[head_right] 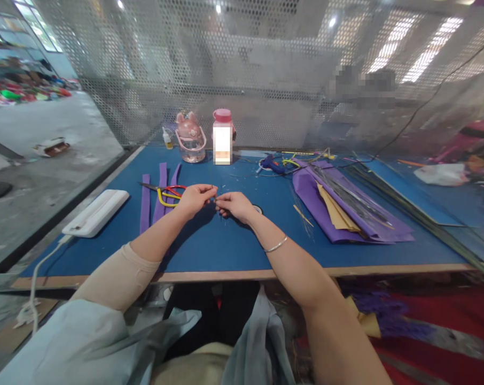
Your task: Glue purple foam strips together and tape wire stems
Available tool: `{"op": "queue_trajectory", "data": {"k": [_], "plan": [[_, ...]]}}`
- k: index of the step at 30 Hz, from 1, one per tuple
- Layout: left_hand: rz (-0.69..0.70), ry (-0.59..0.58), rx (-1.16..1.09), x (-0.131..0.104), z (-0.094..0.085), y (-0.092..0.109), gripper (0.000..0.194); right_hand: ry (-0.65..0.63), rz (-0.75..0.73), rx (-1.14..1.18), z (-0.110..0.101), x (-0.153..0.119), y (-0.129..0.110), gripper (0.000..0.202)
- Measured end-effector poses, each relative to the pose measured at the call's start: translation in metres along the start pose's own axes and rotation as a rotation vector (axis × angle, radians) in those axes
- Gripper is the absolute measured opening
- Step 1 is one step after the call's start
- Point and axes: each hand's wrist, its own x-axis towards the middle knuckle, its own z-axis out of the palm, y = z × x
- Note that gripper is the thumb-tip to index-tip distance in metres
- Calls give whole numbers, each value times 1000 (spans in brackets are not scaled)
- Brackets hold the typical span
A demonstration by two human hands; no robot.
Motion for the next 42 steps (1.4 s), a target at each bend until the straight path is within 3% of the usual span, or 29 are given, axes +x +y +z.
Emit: {"op": "queue_trajectory", "data": {"k": [12,18,24,27,29,31,34,37,39,42], "plan": [[-44,-86,-27,0,2,-2,25,-9,23,-96,0,-3,-2,13],[-11,-21,90,-2,3,-12,23,6,14,-154,1,1,2,21],[12,30,141,2,1,-16,15,75,-37,-181,7,4,3,9],[-19,54,116,6,-1,-17,15,168,-222,-172,-7,3,-11,39],[-35,78,106,9,-4,-18,14,219,-400,-206,-28,-1,-24,35],[-48,99,105,11,-8,-18,14,207,-451,-363,-52,-5,-35,26],[-61,117,97,13,-11,-18,12,56,-248,-849,-77,-12,-40,32],[-68,125,72,13,-13,-16,12,-86,-51,-1185,-78,-13,-35,38],[-70,129,46,13,-13,-14,12,-87,0,-1256,-75,-12,-32,39],[-71,139,3,12,-14,-10,13,18,93,-1327,-81,-12,-34,39]]}}
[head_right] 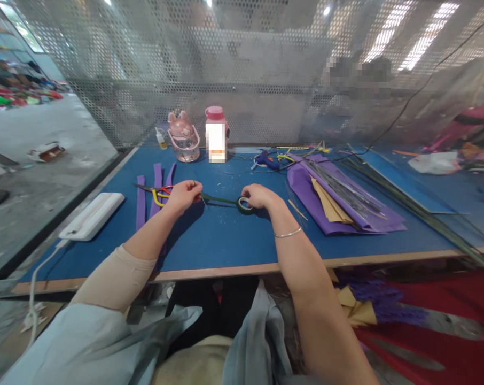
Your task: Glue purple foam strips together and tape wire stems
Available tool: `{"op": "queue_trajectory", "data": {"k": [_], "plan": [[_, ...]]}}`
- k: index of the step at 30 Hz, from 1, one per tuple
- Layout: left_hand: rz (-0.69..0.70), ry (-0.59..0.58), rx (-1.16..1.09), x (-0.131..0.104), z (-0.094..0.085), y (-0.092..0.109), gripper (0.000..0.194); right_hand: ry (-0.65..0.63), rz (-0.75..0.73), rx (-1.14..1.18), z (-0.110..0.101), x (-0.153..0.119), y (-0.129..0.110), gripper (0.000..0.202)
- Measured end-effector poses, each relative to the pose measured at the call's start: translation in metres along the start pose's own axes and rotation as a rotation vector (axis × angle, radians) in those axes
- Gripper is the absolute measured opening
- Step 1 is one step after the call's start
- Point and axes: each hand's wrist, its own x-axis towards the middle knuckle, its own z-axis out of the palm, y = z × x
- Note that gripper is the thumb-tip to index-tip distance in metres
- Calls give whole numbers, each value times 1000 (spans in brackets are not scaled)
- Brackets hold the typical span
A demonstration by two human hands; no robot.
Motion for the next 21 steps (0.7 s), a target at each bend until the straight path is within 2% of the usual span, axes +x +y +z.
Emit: {"op": "queue_trajectory", "data": {"k": [6,8,10,12,13,15,16,18,21], "plan": [[-14,-44,-47,-4,3,3,17,150,422,-98,-18,-11,40,37],[-12,-46,-51,-5,3,4,18,224,529,-96,-21,-15,46,38],[-11,-46,-50,-5,4,4,20,303,564,-92,-22,-17,42,46],[-11,-56,-50,-6,5,4,21,432,436,-58,-18,-15,27,54],[-10,-66,-50,-7,5,4,22,508,290,6,-14,-12,15,54],[-4,-95,-50,-9,7,5,21,615,-98,253,-1,-6,-14,49],[2,-115,-49,-10,8,6,20,575,-254,416,7,-4,-29,45],[21,-157,-43,-13,10,8,18,402,-384,651,23,0,-54,42],[57,-193,-38,-15,10,12,16,196,-357,820,38,0,-72,35]]}}
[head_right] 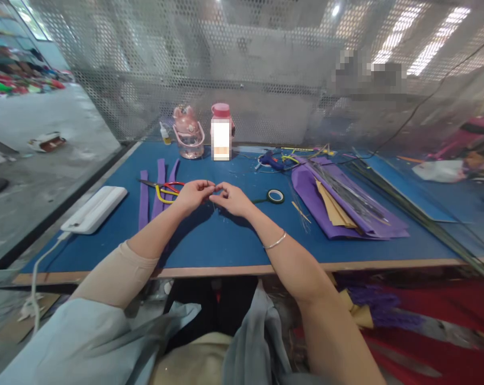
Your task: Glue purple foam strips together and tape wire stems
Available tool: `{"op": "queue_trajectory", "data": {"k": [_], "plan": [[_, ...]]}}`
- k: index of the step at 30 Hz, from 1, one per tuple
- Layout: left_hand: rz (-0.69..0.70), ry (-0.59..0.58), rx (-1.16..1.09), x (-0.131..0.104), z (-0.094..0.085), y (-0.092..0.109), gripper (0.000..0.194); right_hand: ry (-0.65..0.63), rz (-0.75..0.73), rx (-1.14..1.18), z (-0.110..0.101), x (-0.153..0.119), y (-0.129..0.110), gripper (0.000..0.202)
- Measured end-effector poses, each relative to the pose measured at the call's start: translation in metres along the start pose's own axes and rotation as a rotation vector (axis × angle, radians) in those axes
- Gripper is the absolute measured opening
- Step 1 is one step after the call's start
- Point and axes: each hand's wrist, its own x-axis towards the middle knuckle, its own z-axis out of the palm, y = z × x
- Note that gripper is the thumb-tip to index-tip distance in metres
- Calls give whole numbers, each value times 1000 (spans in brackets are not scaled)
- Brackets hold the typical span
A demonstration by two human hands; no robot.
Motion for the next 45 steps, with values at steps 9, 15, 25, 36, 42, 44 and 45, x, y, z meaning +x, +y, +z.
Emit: {"op": "queue_trajectory", "data": {"k": [9,15,25,36,42,44,45], "plan": [[30,-121,-71,-2,-6,11,32,-83,266,454,-3,-4,-1,32],[-4,-181,-145,-4,-5,11,35,-55,270,443,1,-3,0,30],[-6,42,-198,-1,6,1,33,38,262,479,8,-3,-3,27],[-33,0,-211,-1,-2,7,25,-62,295,547,4,-1,4,24],[-47,16,-204,-3,5,4,36,-12,273,507,6,-1,6,21],[-36,65,-182,-3,6,3,39,0,274,501,7,-1,4,20],[-26,88,-170,-2,6,3,39,4,274,503,8,-1,4,20]]}}
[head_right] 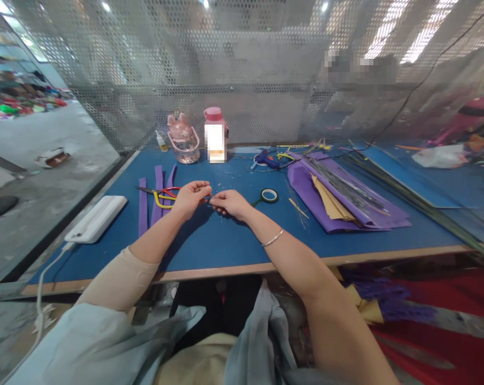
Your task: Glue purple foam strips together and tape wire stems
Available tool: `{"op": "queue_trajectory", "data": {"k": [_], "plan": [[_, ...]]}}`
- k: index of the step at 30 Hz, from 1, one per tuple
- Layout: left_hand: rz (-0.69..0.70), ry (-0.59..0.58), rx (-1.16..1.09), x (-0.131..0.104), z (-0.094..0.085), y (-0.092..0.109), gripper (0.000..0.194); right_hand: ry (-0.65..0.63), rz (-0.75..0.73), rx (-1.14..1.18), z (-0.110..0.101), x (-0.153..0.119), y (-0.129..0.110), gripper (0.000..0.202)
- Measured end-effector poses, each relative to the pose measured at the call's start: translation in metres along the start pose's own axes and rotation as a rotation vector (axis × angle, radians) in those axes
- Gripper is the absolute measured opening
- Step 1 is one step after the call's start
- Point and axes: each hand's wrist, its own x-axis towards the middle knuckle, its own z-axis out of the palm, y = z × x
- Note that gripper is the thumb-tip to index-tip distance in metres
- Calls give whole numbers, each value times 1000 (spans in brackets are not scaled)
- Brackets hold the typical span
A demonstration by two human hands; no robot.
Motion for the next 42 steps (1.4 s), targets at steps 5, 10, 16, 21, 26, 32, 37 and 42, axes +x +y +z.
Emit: {"op": "queue_trajectory", "data": {"k": [5,10,16,21,26,32,37,42], "plan": [[47,14,26,2,-5,5,39,-17,17,57,0,-1,-3,16],[43,-5,15,1,-6,9,29,-61,82,92,-4,-1,-4,13],[11,-29,-15,-1,-3,9,22,-68,119,85,-8,0,-1,11],[-7,-14,-28,-1,0,4,30,-2,52,83,-5,3,2,14],[18,36,-10,1,0,1,25,-6,32,108,1,3,-1,14],[22,12,8,3,-4,6,21,-35,103,125,-2,2,-2,6],[-5,-12,19,2,-5,10,19,-44,159,96,-5,2,0,10],[-35,-53,12,-2,-1,6,24,-9,132,54,-2,2,3,16]]}}
